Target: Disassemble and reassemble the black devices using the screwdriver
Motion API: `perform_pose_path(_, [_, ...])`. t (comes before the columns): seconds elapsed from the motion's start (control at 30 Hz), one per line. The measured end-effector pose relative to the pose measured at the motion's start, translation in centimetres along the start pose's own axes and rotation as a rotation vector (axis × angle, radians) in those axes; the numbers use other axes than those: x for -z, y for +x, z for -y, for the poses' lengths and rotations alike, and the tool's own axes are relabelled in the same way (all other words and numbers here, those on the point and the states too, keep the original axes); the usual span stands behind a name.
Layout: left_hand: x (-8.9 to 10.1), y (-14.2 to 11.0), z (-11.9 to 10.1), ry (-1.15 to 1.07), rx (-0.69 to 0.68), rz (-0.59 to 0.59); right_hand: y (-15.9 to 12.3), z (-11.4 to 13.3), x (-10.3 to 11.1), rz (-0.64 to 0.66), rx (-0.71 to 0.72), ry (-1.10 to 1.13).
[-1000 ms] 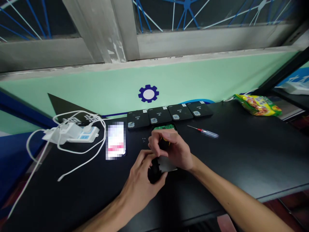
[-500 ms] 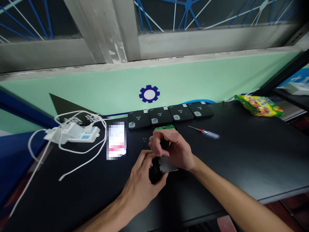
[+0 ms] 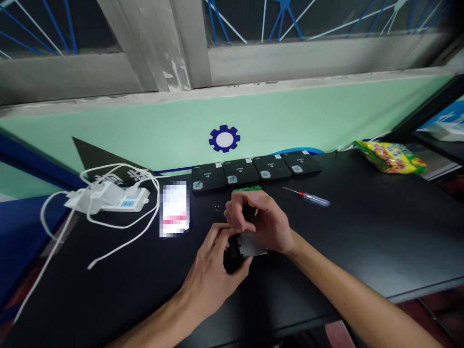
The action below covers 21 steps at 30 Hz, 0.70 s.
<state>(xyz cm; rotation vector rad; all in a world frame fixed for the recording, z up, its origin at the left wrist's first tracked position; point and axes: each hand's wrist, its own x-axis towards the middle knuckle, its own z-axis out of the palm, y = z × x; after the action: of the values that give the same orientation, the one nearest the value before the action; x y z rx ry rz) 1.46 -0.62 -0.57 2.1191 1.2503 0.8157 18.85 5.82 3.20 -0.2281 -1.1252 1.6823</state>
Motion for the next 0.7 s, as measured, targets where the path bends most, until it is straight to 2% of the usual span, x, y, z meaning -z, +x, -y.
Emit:
perform_pose_path(0.2, [-0.31,-0.07,0.38,0.033,-0.037,-0.028,-0.25,-0.40,-0.01,0.016,-0.026,-0.028])
perform_pose_path(0.7, [-0.09,0.09,-0.07,0.029,0.002,-0.004,-0.36,0.26,-0.61,0.010,-0.033,-0.096])
